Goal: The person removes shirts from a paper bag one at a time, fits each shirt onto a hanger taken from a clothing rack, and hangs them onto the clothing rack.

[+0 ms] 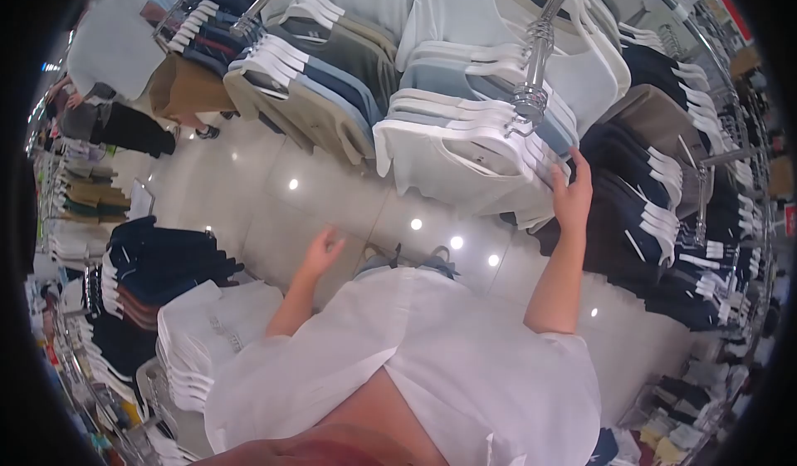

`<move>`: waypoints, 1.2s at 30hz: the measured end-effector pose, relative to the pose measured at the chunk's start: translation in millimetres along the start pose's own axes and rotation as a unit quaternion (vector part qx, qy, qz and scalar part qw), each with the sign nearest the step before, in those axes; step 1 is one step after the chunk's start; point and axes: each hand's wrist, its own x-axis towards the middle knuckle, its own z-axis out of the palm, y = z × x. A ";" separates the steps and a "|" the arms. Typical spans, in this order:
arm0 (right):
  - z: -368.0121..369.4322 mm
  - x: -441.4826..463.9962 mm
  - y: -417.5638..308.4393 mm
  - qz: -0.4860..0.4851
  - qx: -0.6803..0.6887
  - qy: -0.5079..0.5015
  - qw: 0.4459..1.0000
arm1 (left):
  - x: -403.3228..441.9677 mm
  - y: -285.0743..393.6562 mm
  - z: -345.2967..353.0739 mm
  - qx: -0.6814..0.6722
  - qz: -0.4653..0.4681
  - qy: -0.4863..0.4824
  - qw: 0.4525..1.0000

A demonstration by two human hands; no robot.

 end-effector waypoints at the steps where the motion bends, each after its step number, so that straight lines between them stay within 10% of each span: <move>1: 0.4 -5.3 -8.2 0.032 0.035 0.036 0.998 | -7.9 -18.3 -8.9 0.024 -0.055 -0.017 0.998; 4: 17.7 -26.4 -46.5 0.053 0.146 0.162 0.975 | -30.5 -64.7 -26.1 0.066 -0.132 -0.032 0.989; 14: 92.3 -65.8 -151.7 -0.018 0.159 -0.022 0.987 | -29.6 -125.2 -63.1 0.101 -0.142 0.052 0.983; 36: 314.4 -39.3 -343.7 -0.110 0.307 -0.256 0.910 | -60.3 -78.6 -219.2 -0.295 -0.091 0.335 0.890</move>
